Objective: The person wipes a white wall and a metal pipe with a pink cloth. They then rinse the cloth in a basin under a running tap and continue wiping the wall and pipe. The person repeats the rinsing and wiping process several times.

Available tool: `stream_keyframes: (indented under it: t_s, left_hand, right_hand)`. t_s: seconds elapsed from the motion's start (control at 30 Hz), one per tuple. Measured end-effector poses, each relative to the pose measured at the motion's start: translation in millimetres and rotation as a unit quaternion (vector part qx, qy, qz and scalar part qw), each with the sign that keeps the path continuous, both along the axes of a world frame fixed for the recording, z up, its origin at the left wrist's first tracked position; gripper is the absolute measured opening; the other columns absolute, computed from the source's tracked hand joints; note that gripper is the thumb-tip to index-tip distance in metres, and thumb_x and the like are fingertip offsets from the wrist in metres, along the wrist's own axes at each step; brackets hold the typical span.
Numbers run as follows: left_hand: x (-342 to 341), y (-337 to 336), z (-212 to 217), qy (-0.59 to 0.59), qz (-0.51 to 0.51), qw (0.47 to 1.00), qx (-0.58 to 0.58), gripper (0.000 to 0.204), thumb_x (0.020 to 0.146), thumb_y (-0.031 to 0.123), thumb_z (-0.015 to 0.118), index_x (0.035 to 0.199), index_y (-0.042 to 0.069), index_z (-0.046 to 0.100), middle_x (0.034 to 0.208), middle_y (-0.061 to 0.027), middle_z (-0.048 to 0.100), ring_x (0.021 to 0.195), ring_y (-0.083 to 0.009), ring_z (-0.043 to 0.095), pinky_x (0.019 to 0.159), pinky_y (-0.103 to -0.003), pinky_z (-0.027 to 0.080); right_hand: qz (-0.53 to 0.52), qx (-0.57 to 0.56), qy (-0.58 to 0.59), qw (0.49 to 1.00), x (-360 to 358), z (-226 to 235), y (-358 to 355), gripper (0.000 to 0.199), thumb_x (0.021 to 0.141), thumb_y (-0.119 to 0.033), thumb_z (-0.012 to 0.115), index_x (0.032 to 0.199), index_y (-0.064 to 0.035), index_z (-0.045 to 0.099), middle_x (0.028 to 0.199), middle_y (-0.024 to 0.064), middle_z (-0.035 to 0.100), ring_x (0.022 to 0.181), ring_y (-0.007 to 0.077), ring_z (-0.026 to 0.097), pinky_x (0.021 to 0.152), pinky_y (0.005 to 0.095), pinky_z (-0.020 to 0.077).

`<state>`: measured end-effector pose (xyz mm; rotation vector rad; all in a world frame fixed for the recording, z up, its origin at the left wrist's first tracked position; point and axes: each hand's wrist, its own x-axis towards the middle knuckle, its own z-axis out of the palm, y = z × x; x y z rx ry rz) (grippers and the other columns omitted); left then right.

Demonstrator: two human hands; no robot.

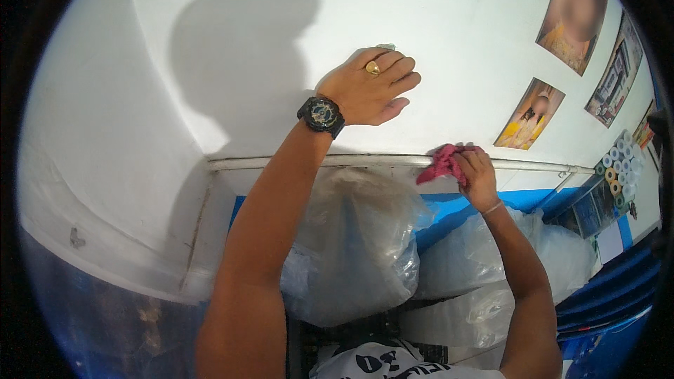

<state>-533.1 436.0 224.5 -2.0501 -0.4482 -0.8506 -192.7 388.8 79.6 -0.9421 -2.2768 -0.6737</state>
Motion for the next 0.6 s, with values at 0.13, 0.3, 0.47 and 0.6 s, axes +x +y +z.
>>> stream_keyframes:
  t_s: [0.13, 0.3, 0.47, 0.6]
  left_hand:
    - [2, 2, -2, 0.005, 0.012, 1.000, -0.016, 0.036, 0.087, 0.035, 0.073, 0.116, 0.014, 0.067, 0.114, -0.0041, 0.064, 0.114, -0.0239, 0.061, 0.105, -0.045, 0.047]
    - [1, -1, -2, 0.005, 0.030, 0.999, -0.023, 0.037, 0.091, 0.037, 0.072, 0.119, 0.013, 0.068, 0.118, -0.0071, 0.064, 0.118, -0.0276, 0.059, 0.107, -0.049, 0.046]
    - [1, -3, 0, 0.010, 0.062, 0.998, -0.018, 0.035, 0.089, 0.040, 0.071, 0.117, 0.019, 0.066, 0.120, 0.0002, 0.060, 0.119, -0.0190, 0.055, 0.106, -0.040, 0.046]
    - [1, 0, -3, 0.003, 0.058, 0.998, -0.005, 0.034, 0.090, 0.040, 0.070, 0.116, 0.020, 0.065, 0.119, 0.0014, 0.059, 0.119, -0.0188, 0.056, 0.106, -0.039, 0.046]
  right_hand:
    - [0.027, -0.008, 0.095, 0.995, -51, 4, -6, 0.047, 0.071, -0.013, 0.080, 0.116, -0.0094, 0.067, 0.111, 0.0125, 0.065, 0.106, 0.0370, 0.060, 0.092, 0.0498, 0.0462]
    - [0.082, 0.068, 0.036, 0.994, -160, -9, 1, 0.052, 0.066, -0.014, 0.081, 0.115, -0.0077, 0.065, 0.113, 0.0115, 0.061, 0.107, 0.0331, 0.058, 0.094, 0.0495, 0.0425]
    - [0.058, -0.086, 0.026, 0.994, -77, -17, 6, 0.067, 0.057, -0.011, 0.081, 0.122, -0.0090, 0.065, 0.120, 0.0110, 0.060, 0.115, 0.0338, 0.057, 0.100, 0.0507, 0.0430]
    - [-0.023, -0.029, 0.090, 0.995, 52, -7, 1, 0.043, 0.073, -0.009, 0.074, 0.116, -0.0114, 0.066, 0.115, 0.0108, 0.064, 0.112, 0.0358, 0.059, 0.100, 0.0514, 0.0431]
